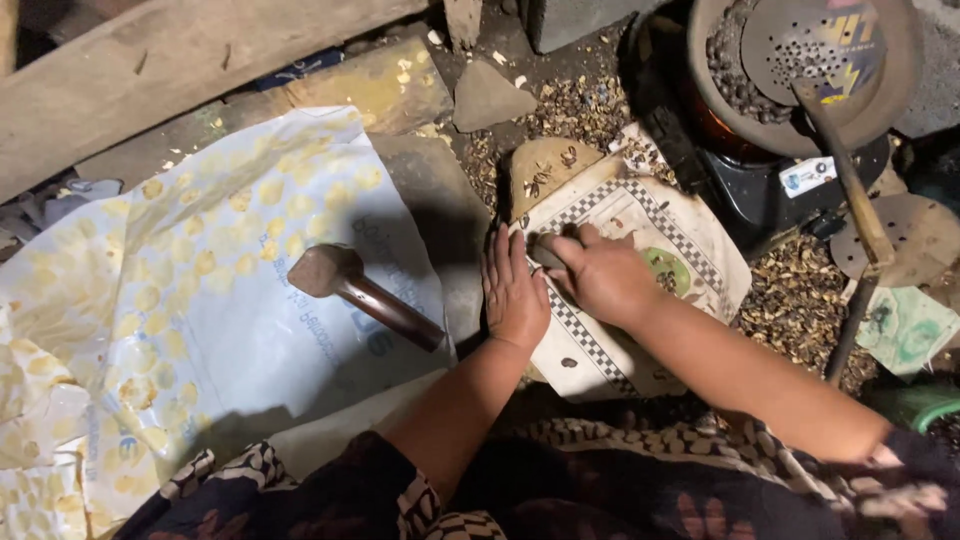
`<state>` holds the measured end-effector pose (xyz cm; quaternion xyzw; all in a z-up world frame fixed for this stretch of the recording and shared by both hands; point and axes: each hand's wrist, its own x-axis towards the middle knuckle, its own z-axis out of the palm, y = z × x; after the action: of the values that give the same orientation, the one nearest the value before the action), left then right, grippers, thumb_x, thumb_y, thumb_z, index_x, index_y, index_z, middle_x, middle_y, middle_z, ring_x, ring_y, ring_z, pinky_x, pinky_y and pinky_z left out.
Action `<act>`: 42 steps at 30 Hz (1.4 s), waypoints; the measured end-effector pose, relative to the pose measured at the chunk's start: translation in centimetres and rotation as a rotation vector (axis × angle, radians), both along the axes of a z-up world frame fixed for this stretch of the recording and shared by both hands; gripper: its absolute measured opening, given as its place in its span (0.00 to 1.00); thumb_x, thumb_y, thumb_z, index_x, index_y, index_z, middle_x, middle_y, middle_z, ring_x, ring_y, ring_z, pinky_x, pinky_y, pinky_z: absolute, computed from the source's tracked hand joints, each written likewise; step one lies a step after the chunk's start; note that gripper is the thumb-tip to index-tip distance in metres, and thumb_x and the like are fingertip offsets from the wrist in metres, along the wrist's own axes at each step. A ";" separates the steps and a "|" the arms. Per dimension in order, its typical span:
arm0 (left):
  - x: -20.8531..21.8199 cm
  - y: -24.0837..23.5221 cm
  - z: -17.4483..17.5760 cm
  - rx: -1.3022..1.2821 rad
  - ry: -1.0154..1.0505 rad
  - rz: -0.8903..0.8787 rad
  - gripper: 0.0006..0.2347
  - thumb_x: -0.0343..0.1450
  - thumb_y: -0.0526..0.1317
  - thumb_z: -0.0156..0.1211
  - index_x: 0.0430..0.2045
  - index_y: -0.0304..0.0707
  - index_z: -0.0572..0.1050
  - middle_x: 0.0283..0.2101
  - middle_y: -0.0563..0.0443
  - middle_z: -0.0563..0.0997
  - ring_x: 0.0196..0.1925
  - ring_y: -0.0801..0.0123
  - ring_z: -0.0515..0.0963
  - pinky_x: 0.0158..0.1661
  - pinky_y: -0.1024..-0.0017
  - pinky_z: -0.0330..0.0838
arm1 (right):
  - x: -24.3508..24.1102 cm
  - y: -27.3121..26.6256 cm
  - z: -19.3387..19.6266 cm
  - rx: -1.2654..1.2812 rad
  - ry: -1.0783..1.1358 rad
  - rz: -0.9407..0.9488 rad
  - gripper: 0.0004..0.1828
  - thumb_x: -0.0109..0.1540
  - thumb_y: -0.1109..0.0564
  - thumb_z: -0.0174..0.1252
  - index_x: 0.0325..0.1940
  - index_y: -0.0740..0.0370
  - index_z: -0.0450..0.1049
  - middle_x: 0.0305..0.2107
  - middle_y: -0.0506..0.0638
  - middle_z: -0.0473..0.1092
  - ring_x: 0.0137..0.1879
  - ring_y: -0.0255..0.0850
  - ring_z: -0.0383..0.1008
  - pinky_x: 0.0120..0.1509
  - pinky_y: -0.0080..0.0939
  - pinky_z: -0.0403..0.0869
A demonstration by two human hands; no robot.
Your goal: The person sits on the floor and uses a hammer to crack open cocoa beans placed on a white sack. They then use a stone pestle to grind the beans on a flat surface. The person also stirs beans in a pan on a gas stove using a slotted spoon.
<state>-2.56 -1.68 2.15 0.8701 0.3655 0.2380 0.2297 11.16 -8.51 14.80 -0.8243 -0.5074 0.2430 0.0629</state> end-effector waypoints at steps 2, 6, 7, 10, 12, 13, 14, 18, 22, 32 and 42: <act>0.2 0.5 0.8 0.024 0.050 -0.075 0.29 0.71 0.37 0.58 0.69 0.28 0.58 0.76 0.27 0.53 0.78 0.39 0.52 0.72 0.47 0.48 | 0.8 0.5 -1.8 0.011 -0.072 0.122 0.27 0.67 0.42 0.49 0.71 0.42 0.58 0.50 0.64 0.69 0.49 0.71 0.78 0.55 0.69 0.76; 0.2 0.8 1.1 -0.071 0.178 -0.171 0.30 0.75 0.41 0.54 0.72 0.27 0.53 0.77 0.26 0.47 0.80 0.39 0.44 0.73 0.43 0.37 | 2.5 0.6 -2.0 -0.016 0.085 -0.068 0.30 0.67 0.41 0.50 0.73 0.42 0.54 0.50 0.66 0.69 0.51 0.71 0.77 0.56 0.71 0.75; 0.3 0.8 0.6 -0.067 0.215 -0.178 0.30 0.76 0.43 0.52 0.72 0.29 0.51 0.78 0.28 0.46 0.81 0.41 0.43 0.73 0.42 0.37 | 3.0 0.3 -3.0 -0.060 0.104 -0.070 0.30 0.67 0.42 0.50 0.73 0.40 0.53 0.51 0.66 0.69 0.53 0.71 0.76 0.58 0.70 0.74; 0.5 0.5 -0.8 -0.029 0.273 -0.202 0.30 0.77 0.45 0.49 0.73 0.31 0.50 0.78 0.30 0.46 0.81 0.43 0.44 0.73 0.41 0.38 | 2.2 -0.1 -1.7 -0.123 0.101 -0.085 0.29 0.66 0.41 0.50 0.70 0.39 0.53 0.54 0.66 0.68 0.55 0.70 0.76 0.61 0.69 0.73; 0.6 0.3 -1.4 0.012 0.281 -0.196 0.30 0.77 0.46 0.48 0.73 0.31 0.50 0.78 0.30 0.47 0.81 0.43 0.45 0.73 0.42 0.38 | 1.0 -0.2 -0.5 -0.134 0.068 -0.077 0.27 0.67 0.40 0.49 0.69 0.40 0.54 0.55 0.65 0.68 0.55 0.69 0.76 0.60 0.68 0.74; 0.6 0.2 -1.7 0.024 0.284 -0.191 0.30 0.77 0.46 0.49 0.73 0.31 0.50 0.78 0.30 0.47 0.81 0.43 0.45 0.73 0.42 0.39 | 0.3 -0.5 -0.6 -0.131 -0.072 0.011 0.26 0.67 0.39 0.50 0.67 0.40 0.56 0.53 0.62 0.68 0.52 0.66 0.78 0.60 0.66 0.75; 0.5 0.4 -2.0 0.045 0.289 -0.184 0.30 0.76 0.46 0.49 0.73 0.32 0.51 0.78 0.31 0.47 0.81 0.44 0.45 0.73 0.43 0.40 | -0.4 -0.6 -1.0 -0.120 -0.212 0.098 0.24 0.67 0.39 0.50 0.66 0.41 0.57 0.52 0.60 0.68 0.50 0.63 0.80 0.59 0.63 0.75; 0.5 1.2 -2.8 0.029 0.171 -0.174 0.30 0.74 0.45 0.56 0.71 0.31 0.56 0.74 0.30 0.56 0.78 0.41 0.53 0.72 0.45 0.47 | 1.2 -2.1 1.2 -0.098 0.011 0.000 0.25 0.66 0.43 0.52 0.65 0.45 0.56 0.55 0.67 0.66 0.54 0.71 0.76 0.59 0.71 0.74; 0.2 3.0 -5.7 0.168 -0.140 -0.257 0.19 0.68 0.38 0.66 0.55 0.42 0.74 0.52 0.43 0.73 0.58 0.50 0.73 0.58 0.53 0.67 | 4.6 -9.5 -3.2 0.055 -0.300 -0.164 0.29 0.66 0.42 0.53 0.73 0.35 0.58 0.53 0.62 0.68 0.50 0.66 0.79 0.56 0.63 0.75; 2.0 4.5 -8.5 0.393 -0.021 -0.490 0.04 0.77 0.39 0.52 0.38 0.42 0.74 0.36 0.45 0.74 0.47 0.52 0.76 0.51 0.58 0.70 | 2.4 -10.3 -10.0 0.569 -0.196 -0.028 0.06 0.58 0.56 0.61 0.39 0.50 0.74 0.35 0.47 0.71 0.47 0.46 0.76 0.48 0.44 0.76; 4.4 2.1 -6.9 -0.002 0.292 -0.541 0.10 0.69 0.36 0.59 0.44 0.49 0.75 0.42 0.50 0.74 0.44 0.51 0.81 0.43 0.57 0.79 | 3.8 -7.8 -13.3 0.117 -0.266 -0.035 0.08 0.62 0.56 0.49 0.38 0.57 0.74 0.26 0.52 0.74 0.33 0.50 0.81 0.34 0.50 0.78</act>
<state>1.86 0.41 -4.76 0.9606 0.1498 0.0402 0.2307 15.00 -16.28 1.49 -0.8528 -0.5102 0.1007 0.0472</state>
